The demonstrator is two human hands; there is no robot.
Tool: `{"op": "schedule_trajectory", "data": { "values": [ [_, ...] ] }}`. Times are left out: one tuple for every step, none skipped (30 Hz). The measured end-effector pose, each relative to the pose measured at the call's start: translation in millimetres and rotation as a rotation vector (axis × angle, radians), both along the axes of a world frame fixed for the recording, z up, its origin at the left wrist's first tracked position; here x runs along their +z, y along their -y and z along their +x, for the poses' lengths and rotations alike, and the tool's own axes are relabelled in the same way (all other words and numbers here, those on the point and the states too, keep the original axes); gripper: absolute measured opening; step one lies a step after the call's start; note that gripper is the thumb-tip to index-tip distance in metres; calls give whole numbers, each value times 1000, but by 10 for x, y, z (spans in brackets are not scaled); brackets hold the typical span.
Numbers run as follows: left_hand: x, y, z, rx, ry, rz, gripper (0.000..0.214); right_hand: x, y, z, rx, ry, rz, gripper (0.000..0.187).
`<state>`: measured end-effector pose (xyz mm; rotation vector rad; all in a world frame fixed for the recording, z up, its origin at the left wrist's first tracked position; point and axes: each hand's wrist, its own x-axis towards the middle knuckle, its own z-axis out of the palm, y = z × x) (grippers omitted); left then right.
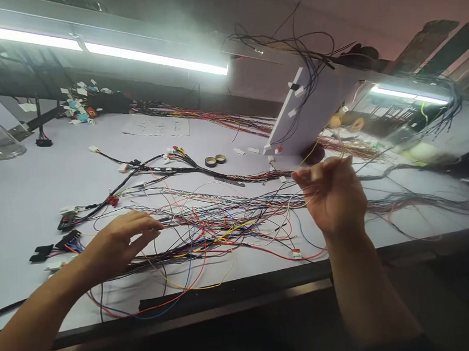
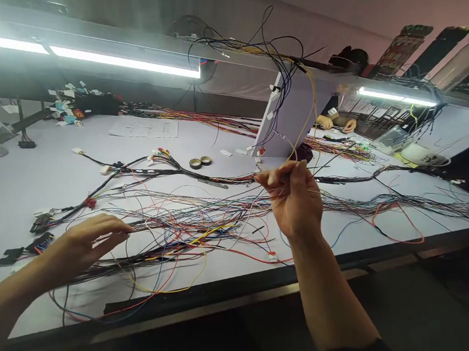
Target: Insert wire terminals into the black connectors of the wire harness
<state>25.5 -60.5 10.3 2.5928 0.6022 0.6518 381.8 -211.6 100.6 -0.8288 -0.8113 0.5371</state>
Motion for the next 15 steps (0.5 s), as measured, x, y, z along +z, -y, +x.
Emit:
{"op": "schedule_trajectory", "data": {
  "values": [
    [-4, 52, -3, 0, -6, 15, 15, 33, -35, -29, 41, -11, -6, 32],
    [-17, 111, 23, -3, -8, 35, 16, 87, -77, -68, 84, -18, -4, 31],
    [-37, 172, 76, -9, -12, 58, 17, 164, -121, -116, 122, -16, 7, 30],
    [-59, 226, 148, -21, -22, 83, 20, 259, -163, -171, 150, 0, 24, 29],
    [-79, 264, 225, -40, -41, 111, 22, 368, -200, -231, 169, 28, 41, 29],
    [-90, 279, 295, -45, -77, 139, 23, 483, -228, -292, 175, 71, 57, 29],
    [-86, 267, 345, -38, -96, 174, 23, 593, -250, -353, 174, 119, 68, 30],
    [-64, 228, 365, -21, -89, 209, 22, 691, -267, -410, 171, 167, 77, 30],
    [-22, 164, 350, 12, -66, 232, 22, 769, -283, -461, 175, 215, 84, 28],
    [40, 81, 300, 41, -39, 244, 21, 821, -302, -508, 194, 262, 86, 25],
    [117, -10, 218, 52, -18, 262, 19, 845, -329, -548, 219, 305, 81, 22],
    [205, -102, 108, 66, 0, 293, 16, 841, -367, -585, 249, 344, 69, 21],
    [296, -186, -24, 81, 10, 323, 14, 811, -417, -620, 284, 381, 47, 22],
    [383, -255, -174, 98, 22, 354, 13, 760, -478, -655, 325, 412, 18, 27],
    [460, -305, -340, 113, 16, 377, 12, 693, -548, -693, 369, 433, -16, 32]
  ]
}}
